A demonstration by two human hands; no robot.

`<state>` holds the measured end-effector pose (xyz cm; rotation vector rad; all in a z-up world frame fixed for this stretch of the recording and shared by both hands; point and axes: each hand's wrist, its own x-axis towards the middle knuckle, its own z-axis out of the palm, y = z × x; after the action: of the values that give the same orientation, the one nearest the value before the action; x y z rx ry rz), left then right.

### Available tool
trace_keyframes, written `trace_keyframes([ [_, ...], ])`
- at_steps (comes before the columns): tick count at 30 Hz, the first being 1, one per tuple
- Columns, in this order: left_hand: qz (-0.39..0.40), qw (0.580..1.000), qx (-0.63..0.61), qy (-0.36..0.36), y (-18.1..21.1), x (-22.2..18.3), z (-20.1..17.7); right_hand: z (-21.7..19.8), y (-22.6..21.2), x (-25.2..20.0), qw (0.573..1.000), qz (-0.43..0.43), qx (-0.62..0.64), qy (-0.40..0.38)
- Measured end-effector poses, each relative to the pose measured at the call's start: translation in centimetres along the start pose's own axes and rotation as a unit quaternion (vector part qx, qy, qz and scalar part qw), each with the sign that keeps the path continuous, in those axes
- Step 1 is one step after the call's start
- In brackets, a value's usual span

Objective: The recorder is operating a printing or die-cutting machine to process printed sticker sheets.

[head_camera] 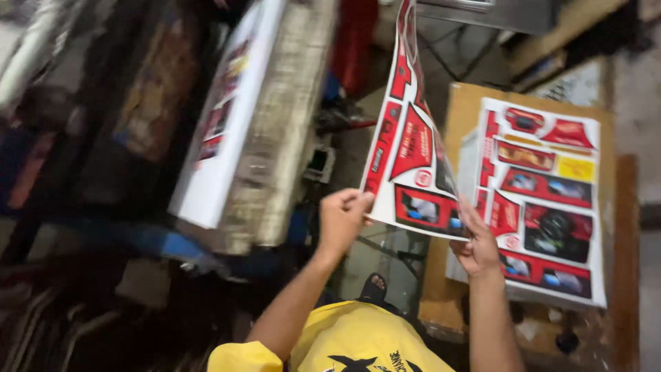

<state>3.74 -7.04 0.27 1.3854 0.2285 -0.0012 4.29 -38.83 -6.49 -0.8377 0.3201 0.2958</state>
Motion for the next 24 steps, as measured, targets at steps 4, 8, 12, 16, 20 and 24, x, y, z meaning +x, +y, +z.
trace_keyframes([
  [4,-0.013,0.991,-0.065,0.114,-1.9,5.4,-10.5,10.6,3.0,5.6,0.986,-0.006,-0.169,0.005],
  [8,-0.079,0.961,0.132,0.230,-7.4,13.5,-20.3,16.1,10.1,13.3,0.928,-0.028,-0.371,-0.002],
  [12,-0.047,0.889,0.317,0.327,-12.7,19.0,-27.1,20.1,16.8,18.4,0.861,-0.043,-0.506,0.040],
  [16,-0.113,0.876,0.332,0.331,-14.5,21.9,-30.8,21.1,19.4,18.5,0.829,-0.051,-0.553,0.066],
  [20,-0.172,0.884,0.314,0.300,-14.2,21.1,-34.4,20.4,19.9,17.8,0.739,-0.220,-0.637,-0.018],
  [24,-0.057,0.816,0.446,0.364,-18.1,21.4,-39.8,22.3,14.3,13.1,0.673,-0.340,-0.656,-0.040],
])
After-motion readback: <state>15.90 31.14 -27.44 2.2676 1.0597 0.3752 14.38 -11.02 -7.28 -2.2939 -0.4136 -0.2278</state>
